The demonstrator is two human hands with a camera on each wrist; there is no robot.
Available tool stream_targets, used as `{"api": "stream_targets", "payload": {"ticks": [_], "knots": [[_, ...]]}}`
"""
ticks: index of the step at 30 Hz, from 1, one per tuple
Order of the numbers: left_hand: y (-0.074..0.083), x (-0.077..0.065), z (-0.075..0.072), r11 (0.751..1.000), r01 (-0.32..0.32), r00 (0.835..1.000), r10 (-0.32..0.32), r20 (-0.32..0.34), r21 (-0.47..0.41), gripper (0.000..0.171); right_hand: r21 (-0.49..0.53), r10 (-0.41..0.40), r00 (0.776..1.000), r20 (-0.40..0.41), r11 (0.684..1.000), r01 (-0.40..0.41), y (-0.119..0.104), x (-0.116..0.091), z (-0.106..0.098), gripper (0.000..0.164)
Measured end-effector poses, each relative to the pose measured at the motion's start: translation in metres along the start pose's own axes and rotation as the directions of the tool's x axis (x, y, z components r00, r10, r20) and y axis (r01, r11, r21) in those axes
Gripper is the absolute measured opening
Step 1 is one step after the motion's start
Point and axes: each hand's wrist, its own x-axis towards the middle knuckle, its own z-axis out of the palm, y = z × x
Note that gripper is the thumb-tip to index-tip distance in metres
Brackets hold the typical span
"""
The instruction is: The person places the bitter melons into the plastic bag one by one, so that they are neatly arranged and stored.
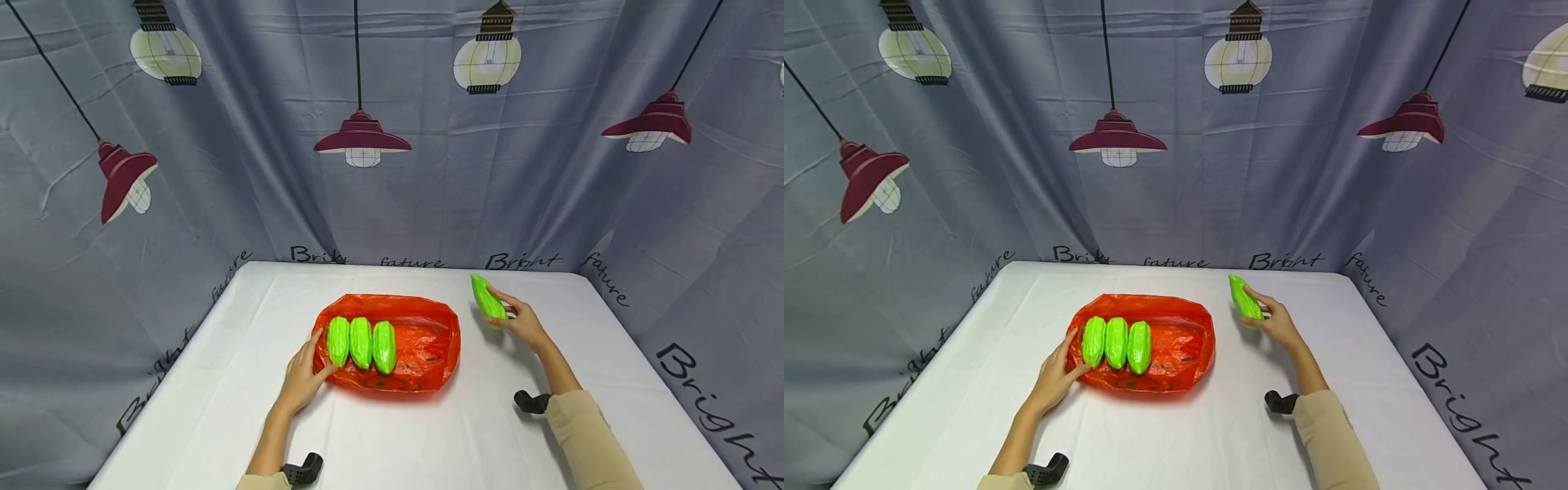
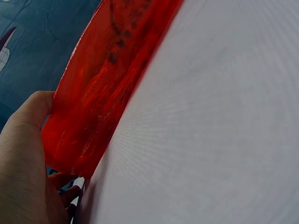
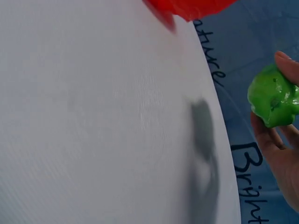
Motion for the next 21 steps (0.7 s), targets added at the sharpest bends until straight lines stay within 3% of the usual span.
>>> {"api": "stream_targets", "payload": {"ticks": [3, 13, 21], "knots": [[-0.001, 0.000, 0.001, 1.000, -0.017, 1.000, 0.017, -0.016, 0.004, 0.081, 0.028, -0.012, 0.999, -0.049, 1.000, 0.013, -0.004, -0.002, 0.003, 0.075], [-0.001, 0.000, 0.001, 1.000, -0.008, 1.000, 0.008, -0.012, -0.002, 0.080, 0.125, -0.142, 0.973, -0.182, 0.978, 0.167, -0.060, -0.022, 0.020, 0.071], [-0.001, -0.001, 0.001, 1.000, -0.002, 1.000, 0.002, -0.008, -0.002, 0.080, 0.069, -0.270, 0.940, -0.209, 0.955, 0.289, -0.090, -0.036, 0.034, 0.072]]}}
